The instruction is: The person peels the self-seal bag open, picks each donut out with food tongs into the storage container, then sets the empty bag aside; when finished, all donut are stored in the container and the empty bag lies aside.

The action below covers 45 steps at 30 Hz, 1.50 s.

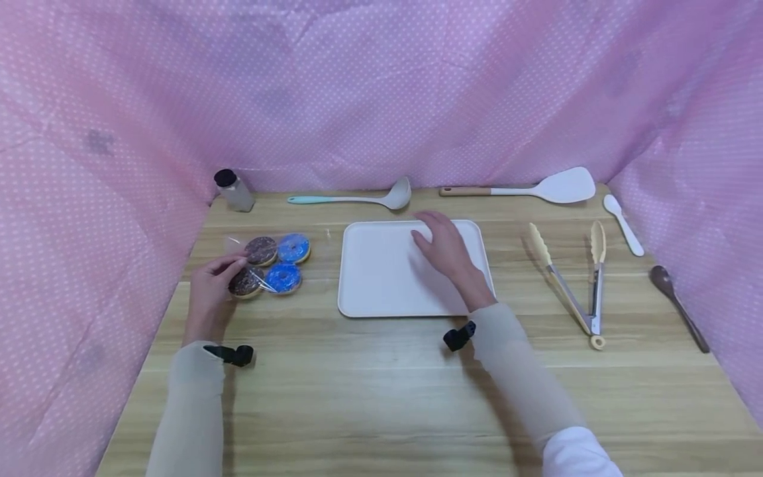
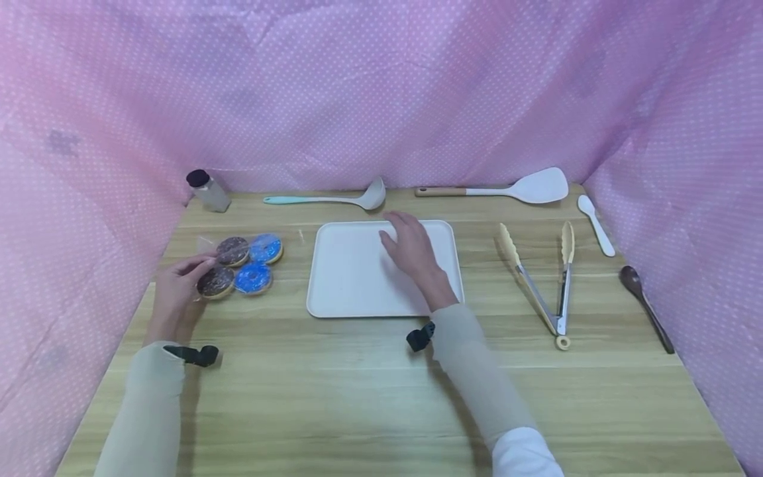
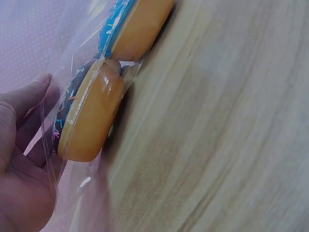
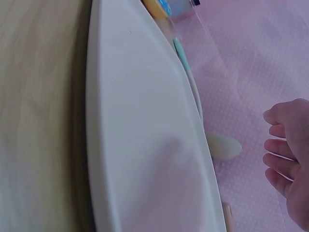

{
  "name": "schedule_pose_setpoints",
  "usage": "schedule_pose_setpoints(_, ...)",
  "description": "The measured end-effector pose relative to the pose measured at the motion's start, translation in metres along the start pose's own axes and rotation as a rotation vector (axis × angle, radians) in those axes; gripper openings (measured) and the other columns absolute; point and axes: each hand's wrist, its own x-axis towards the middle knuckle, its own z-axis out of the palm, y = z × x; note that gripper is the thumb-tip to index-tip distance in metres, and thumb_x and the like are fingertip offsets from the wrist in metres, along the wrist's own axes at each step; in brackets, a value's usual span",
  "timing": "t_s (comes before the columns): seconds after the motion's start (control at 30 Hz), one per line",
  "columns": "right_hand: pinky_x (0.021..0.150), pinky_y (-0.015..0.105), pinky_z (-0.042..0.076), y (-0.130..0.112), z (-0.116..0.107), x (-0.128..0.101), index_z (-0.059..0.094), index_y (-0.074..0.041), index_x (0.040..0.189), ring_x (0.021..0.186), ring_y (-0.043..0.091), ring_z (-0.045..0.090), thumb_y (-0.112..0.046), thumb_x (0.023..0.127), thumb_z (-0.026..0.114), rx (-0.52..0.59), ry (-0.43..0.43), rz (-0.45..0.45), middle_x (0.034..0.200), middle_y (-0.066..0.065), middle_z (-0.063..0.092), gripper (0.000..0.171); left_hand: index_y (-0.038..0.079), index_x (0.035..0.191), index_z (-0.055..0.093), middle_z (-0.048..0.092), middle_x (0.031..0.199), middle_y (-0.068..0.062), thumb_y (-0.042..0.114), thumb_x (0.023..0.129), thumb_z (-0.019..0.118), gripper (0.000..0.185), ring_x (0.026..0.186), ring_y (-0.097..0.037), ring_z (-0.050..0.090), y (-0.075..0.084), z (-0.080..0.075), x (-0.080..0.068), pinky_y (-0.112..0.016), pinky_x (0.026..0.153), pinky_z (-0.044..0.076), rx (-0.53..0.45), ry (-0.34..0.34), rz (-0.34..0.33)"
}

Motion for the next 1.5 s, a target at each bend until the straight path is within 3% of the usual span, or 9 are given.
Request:
schedule_pose_setpoints(0.27, 0.109, 0.045, 0.036, 0.036, -0.029, -0.015, 0.057, 0.001, 0.126, 0.125, 0.035, 0.049, -0.016, 0.091, 0.063, -0.005, 0.117, -0.014, 0.130, 0.020, 0.057, 0.039, 0.003, 0.100, 0.073, 0.069, 0.103, 0.003, 0.019, 0.077, 0.081, 0.029, 0.107, -0.009, 0.056, -0.004, -0.001, 0.000, -0.010, 0.086, 0.045, 0.046, 0.037, 0.077)
schedule_pose_setpoints(0.63, 0.105, 0.054, 0.034, 0.079, -0.079, -0.046, 0.051, 0.004, 0.130, 0.126, 0.044, 0.044, -0.014, 0.091, 0.062, -0.029, 0.197, 0.097, 0.132, 0.027, 0.051, 0.044, 0.003, 0.107, 0.070, 0.065, 0.115, -0.001, 0.022, 0.076, 0.081, 0.037, 0.109, -0.008, 0.055, -0.004, 0.000, 0.000, -0.010, 0.085, 0.046, 0.052, 0.056, 0.014)
schedule_pose_setpoints(0.8, 0.110, 0.056, 0.028, 0.098, -0.100, -0.067, 0.041, 0.005, 0.137, 0.130, 0.046, 0.036, -0.019, 0.092, 0.061, -0.034, 0.170, 0.200, 0.138, 0.030, 0.043, 0.055, 0.004, 0.106, 0.071, 0.066, 0.109, 0.002, 0.023, 0.076, 0.081, 0.037, 0.108, -0.008, 0.055, -0.004, -0.001, 0.001, -0.010, 0.085, 0.046, 0.060, 0.055, 0.015)
schedule_pose_setpoints(1.07, 0.108, 0.061, 0.023, 0.119, -0.125, -0.097, 0.025, 0.006, 0.145, 0.132, 0.051, 0.028, -0.045, 0.090, 0.060, -0.117, 0.120, 0.381, 0.144, 0.035, 0.031, 0.083, 0.007, 0.103, 0.073, 0.068, 0.101, 0.007, 0.024, 0.080, 0.078, 0.029, 0.104, -0.005, 0.056, -0.002, -0.004, -0.001, -0.007, 0.084, 0.043, 0.183, 0.044, 0.091)
schedule_pose_setpoints(1.27, 0.106, 0.066, 0.018, 0.132, -0.134, -0.120, 0.009, 0.005, 0.149, 0.132, 0.057, 0.017, -0.044, 0.087, 0.065, -0.187, 0.053, 0.496, 0.145, 0.040, 0.018, 0.097, 0.006, 0.101, 0.073, 0.068, 0.098, 0.007, 0.021, 0.079, 0.079, 0.027, 0.103, -0.006, 0.057, -0.002, -0.002, -0.002, -0.007, 0.083, 0.044, 0.129, 0.035, 0.092)
schedule_pose_setpoints(1.4, 0.102, 0.068, 0.019, 0.140, -0.134, -0.131, 0.004, 0.008, 0.148, 0.129, 0.060, 0.018, -0.051, 0.084, 0.066, -0.216, 0.016, 0.549, 0.142, 0.045, 0.016, 0.107, 0.005, 0.103, 0.073, 0.068, 0.100, 0.005, 0.022, 0.079, 0.079, 0.029, 0.104, -0.007, 0.057, -0.002, -0.002, -0.002, -0.008, 0.084, 0.045, 0.110, 0.033, 0.092)
schedule_pose_setpoints(1.5, 0.092, 0.067, 0.028, 0.143, -0.135, -0.138, 0.010, 0.017, 0.142, 0.117, 0.061, 0.028, -0.056, 0.081, 0.067, -0.252, 0.005, 0.571, 0.131, 0.048, 0.024, 0.110, 0.006, 0.106, 0.071, 0.067, 0.103, 0.005, 0.025, 0.079, 0.078, 0.034, 0.107, -0.007, 0.055, -0.001, -0.002, -0.002, -0.008, 0.085, 0.044, 0.128, 0.033, 0.072)
